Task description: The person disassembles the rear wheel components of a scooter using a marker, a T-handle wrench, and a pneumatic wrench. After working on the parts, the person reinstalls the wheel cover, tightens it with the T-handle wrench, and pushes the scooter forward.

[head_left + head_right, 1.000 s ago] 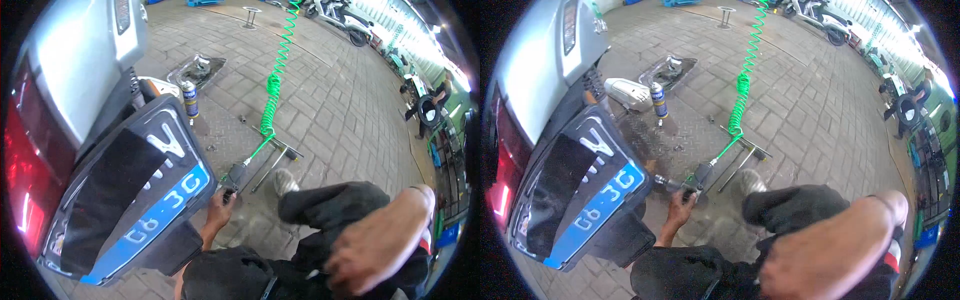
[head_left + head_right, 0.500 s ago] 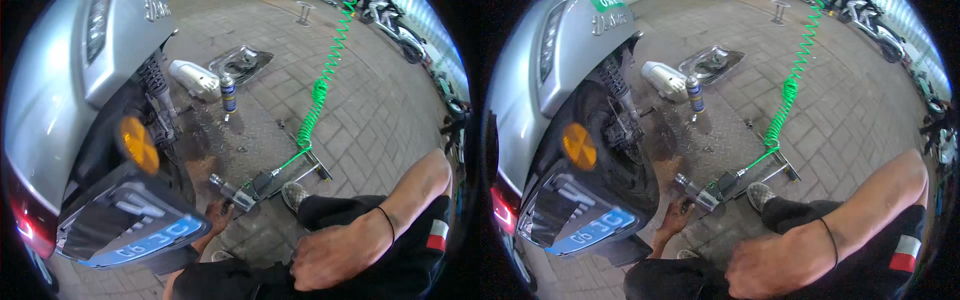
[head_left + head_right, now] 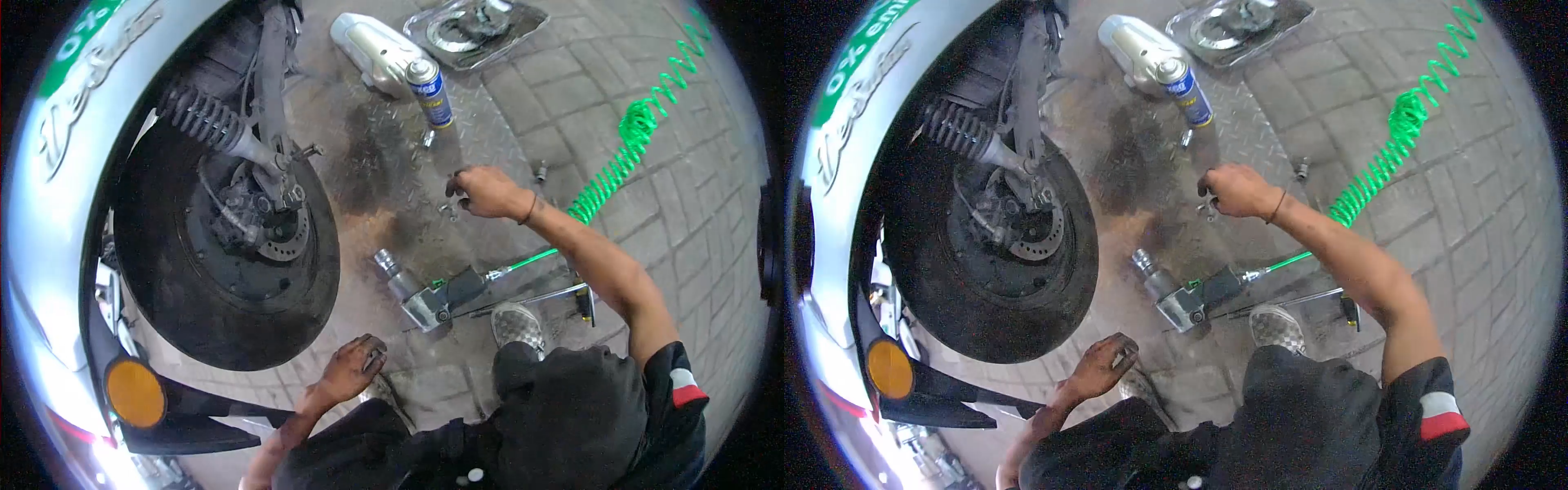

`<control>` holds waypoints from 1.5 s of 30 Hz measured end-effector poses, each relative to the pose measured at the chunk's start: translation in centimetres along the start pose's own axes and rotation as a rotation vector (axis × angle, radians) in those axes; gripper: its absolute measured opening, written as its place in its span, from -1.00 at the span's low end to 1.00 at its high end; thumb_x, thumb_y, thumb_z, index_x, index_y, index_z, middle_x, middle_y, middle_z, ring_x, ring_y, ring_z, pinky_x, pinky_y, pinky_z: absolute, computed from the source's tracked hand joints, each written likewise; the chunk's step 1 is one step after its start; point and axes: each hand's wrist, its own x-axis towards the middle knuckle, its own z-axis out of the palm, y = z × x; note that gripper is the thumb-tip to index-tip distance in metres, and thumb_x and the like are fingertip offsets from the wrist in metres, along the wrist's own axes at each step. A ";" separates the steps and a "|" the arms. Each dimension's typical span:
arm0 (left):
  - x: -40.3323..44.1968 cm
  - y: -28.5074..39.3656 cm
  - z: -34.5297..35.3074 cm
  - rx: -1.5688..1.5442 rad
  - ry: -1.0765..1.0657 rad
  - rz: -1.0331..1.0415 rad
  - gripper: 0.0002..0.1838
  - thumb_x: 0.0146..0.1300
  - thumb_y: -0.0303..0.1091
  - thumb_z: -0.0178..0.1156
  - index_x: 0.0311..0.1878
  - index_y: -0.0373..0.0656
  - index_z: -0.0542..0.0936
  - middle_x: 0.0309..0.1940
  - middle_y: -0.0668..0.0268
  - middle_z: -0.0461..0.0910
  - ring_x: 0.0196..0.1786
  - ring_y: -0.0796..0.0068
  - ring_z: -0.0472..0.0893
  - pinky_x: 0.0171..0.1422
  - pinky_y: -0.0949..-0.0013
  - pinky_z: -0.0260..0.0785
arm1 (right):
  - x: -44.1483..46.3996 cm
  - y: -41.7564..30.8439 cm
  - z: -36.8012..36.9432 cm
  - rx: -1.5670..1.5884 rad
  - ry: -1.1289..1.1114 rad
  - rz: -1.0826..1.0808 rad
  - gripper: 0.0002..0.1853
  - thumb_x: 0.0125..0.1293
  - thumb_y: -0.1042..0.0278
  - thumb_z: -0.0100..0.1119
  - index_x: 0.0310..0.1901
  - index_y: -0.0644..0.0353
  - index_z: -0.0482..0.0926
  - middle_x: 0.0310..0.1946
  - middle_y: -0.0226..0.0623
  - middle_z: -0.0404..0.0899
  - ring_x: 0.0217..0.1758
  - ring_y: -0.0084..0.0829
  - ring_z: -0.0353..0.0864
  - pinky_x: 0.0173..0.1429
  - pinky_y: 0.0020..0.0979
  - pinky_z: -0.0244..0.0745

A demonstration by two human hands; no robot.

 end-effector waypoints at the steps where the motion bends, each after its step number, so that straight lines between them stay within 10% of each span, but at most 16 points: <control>1: 0.1 1.2 -0.9 -0.009 -0.044 -0.064 -0.75 0.38 -0.27 0.19 -0.02 -0.25 0.56 -0.07 0.06 0.60 0.01 -0.02 0.58 0.14 0.11 0.43 | 0.3 0.4 2.1 -0.028 0.077 0.023 -0.66 0.12 0.31 0.37 -0.03 0.08 0.69 -0.22 -0.16 0.68 -0.10 -0.12 0.69 -0.01 -0.12 0.57; 6: -0.3 4.6 -0.6 -0.165 -0.145 -0.396 -0.71 0.39 -0.27 0.17 0.03 -0.27 0.55 0.00 -0.03 0.59 0.12 -0.09 0.55 0.26 0.07 0.40 | 1.2 -0.5 6.5 -0.127 0.140 0.112 -0.71 0.08 0.26 0.41 -0.17 0.17 0.67 -0.19 -0.06 0.63 -0.03 -0.04 0.66 0.01 -0.03 0.55; 14: -2.2 9.3 -0.9 -0.108 -0.295 -0.334 -0.59 0.39 -0.20 0.16 0.17 -0.28 0.49 0.14 -0.10 0.54 0.19 -0.09 0.55 0.31 0.05 0.41 | -0.1 0.7 7.5 0.075 0.294 0.191 -0.71 0.08 0.26 0.44 -0.25 0.27 0.64 -0.25 -0.02 0.64 -0.09 0.00 0.65 -0.02 -0.05 0.55; 20: 4.0 10.0 -4.3 0.091 0.330 -0.125 -0.75 0.26 -0.51 0.26 0.00 -0.32 0.55 -0.09 0.03 0.61 -0.04 0.08 0.64 0.10 0.15 0.48 | -0.2 1.0 10.0 0.254 0.513 0.253 -0.76 0.14 0.35 0.40 -0.20 0.29 0.69 -0.33 0.00 0.66 -0.14 0.03 0.63 0.07 -0.08 0.51; 26: 8.7 9.4 -12.2 0.194 1.342 -0.176 -0.69 0.40 -0.40 0.21 0.13 -0.32 0.51 -0.04 0.12 0.56 0.09 0.28 0.53 0.26 0.17 0.34 | 2.0 -4.9 5.3 1.168 0.500 0.325 -0.78 0.25 0.42 0.39 -0.11 0.34 0.69 -0.20 -0.19 0.74 -0.15 -0.43 0.72 -0.01 -0.38 0.57; 39: 14.3 4.0 -17.7 0.501 1.327 0.038 -0.37 0.42 -0.17 0.11 0.36 -0.46 0.28 0.32 -0.15 0.32 0.39 0.01 0.34 0.49 -0.03 0.12 | 10.7 -18.2 3.5 1.403 0.665 -0.261 -0.68 0.10 0.33 0.51 -0.13 0.27 0.70 -0.27 -0.15 0.70 -0.26 -0.23 0.69 -0.10 -0.30 0.56; 45: 14.8 3.8 -18.2 0.497 1.419 0.004 -0.35 0.31 -0.29 0.11 0.35 -0.53 0.24 -0.08 -0.23 0.60 -0.04 0.05 0.65 0.11 0.14 0.52 | 11.9 -16.6 3.1 1.300 0.804 -0.315 -0.70 0.07 0.46 0.44 -0.12 0.24 0.68 -0.30 -0.10 0.64 -0.27 -0.05 0.67 -0.19 -0.21 0.57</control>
